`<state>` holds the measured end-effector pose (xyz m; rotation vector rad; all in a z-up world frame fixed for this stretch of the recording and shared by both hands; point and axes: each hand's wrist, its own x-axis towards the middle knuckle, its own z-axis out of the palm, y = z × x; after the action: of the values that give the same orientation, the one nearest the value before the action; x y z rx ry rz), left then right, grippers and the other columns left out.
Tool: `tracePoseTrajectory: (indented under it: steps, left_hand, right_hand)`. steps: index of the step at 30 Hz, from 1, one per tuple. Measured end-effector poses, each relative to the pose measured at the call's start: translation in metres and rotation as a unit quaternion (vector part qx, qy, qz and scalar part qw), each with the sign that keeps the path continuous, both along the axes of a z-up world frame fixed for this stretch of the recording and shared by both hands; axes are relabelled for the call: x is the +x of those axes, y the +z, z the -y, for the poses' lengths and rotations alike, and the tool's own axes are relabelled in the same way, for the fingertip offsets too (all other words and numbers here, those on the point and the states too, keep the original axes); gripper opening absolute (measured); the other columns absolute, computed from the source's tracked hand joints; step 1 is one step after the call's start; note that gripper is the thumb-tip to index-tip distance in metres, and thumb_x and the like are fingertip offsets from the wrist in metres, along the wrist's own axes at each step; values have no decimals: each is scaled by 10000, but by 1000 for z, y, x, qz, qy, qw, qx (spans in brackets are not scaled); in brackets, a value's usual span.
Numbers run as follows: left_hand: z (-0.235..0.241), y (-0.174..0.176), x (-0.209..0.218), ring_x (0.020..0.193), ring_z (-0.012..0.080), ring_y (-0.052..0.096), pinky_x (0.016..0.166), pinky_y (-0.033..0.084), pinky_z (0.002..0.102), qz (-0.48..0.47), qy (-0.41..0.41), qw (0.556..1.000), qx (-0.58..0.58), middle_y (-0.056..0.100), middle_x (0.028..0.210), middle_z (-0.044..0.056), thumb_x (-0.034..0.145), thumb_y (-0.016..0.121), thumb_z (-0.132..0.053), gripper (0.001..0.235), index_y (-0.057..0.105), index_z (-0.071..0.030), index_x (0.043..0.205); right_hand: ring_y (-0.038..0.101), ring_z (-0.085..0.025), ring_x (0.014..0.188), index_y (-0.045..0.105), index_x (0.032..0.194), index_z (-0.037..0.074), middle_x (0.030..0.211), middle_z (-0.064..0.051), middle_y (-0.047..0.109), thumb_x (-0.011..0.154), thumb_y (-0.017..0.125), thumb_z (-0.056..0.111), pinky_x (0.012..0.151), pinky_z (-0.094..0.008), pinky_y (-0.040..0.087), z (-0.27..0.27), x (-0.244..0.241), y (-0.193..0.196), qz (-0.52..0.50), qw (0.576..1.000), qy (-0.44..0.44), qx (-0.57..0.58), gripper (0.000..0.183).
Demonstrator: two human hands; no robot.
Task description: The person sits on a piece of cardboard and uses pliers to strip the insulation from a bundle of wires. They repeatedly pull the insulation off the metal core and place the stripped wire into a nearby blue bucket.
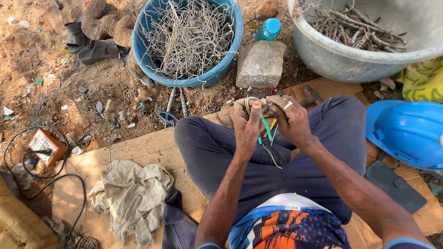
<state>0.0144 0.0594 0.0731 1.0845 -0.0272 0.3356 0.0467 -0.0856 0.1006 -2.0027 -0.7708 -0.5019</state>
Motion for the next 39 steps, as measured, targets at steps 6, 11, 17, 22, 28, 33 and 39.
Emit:
tracePoseTrajectory:
  steps: [6, 11, 17, 22, 28, 33, 39]
  left_hand:
    - [0, -4, -2, 955, 92, 568, 866, 538, 254, 8, 73, 995, 70, 517, 1101, -7, 1159, 405, -379, 389, 566, -29, 1218]
    - [6, -5, -16, 1196, 159, 580, 1084, 482, 322, 41, -65, 996, -37, 610, 1277, 89, 1118, 539, -278, 343, 569, -4, 1322]
    - [4, -3, -19, 1259, 210, 593, 1129, 464, 370, 70, 10, 990, 120, 614, 1387, 137, 1036, 656, -316, 445, 555, 0, 1332]
    - [-9, -4, -8, 1425, 232, 553, 1205, 452, 384, 118, -25, 962, 244, 608, 1499, 129, 1051, 654, -365, 505, 613, -26, 1423]
    - [-3, -7, -7, 921, 130, 661, 792, 579, 278, 44, -40, 987, 151, 700, 1350, 128, 997, 726, -290, 380, 696, -13, 1256]
    - [14, -13, -8, 879, 77, 676, 766, 573, 234, 5, 66, 985, 158, 770, 1011, 64, 1013, 718, -249, 306, 738, -3, 1194]
    - [-1, -15, 0, 972, 82, 691, 862, 574, 239, 48, 134, 977, 158, 760, 992, 45, 1065, 702, -246, 236, 730, -24, 1142]
  right_hand:
    - [540, -416, 1309, 462, 1443, -21, 1438, -253, 504, 918, 710, 296, 1101, -465, 447, -8, -10, -27, -5, 999, 45, -16, 662]
    - [406, -434, 1451, 297, 1552, -48, 1527, -296, 411, 838, 819, 282, 1187, -478, 361, -9, -19, -30, -87, 995, 45, -34, 944]
    - [600, -390, 1321, 445, 1480, -28, 1406, -262, 596, 856, 799, 139, 1092, -453, 494, -1, -24, -24, -85, 995, 43, 10, 737]
    - [670, -380, 1214, 461, 1465, -50, 1321, -263, 640, 901, 742, 12, 975, -414, 566, 0, -27, -29, -48, 998, 40, 13, 633]
    - [763, -234, 985, 635, 1355, -21, 1128, -208, 744, 961, 671, -77, 799, -318, 579, -9, -31, -38, -51, 996, 9, 78, 399]
    - [693, -112, 855, 719, 1215, 25, 969, -141, 762, 990, 655, -97, 753, -285, 568, -24, -33, -39, -74, 984, -35, 159, 263]
    - [705, -155, 888, 694, 1261, 18, 1011, -153, 750, 1003, 650, -72, 764, -337, 569, -45, -25, -46, -53, 992, -49, 107, 277]
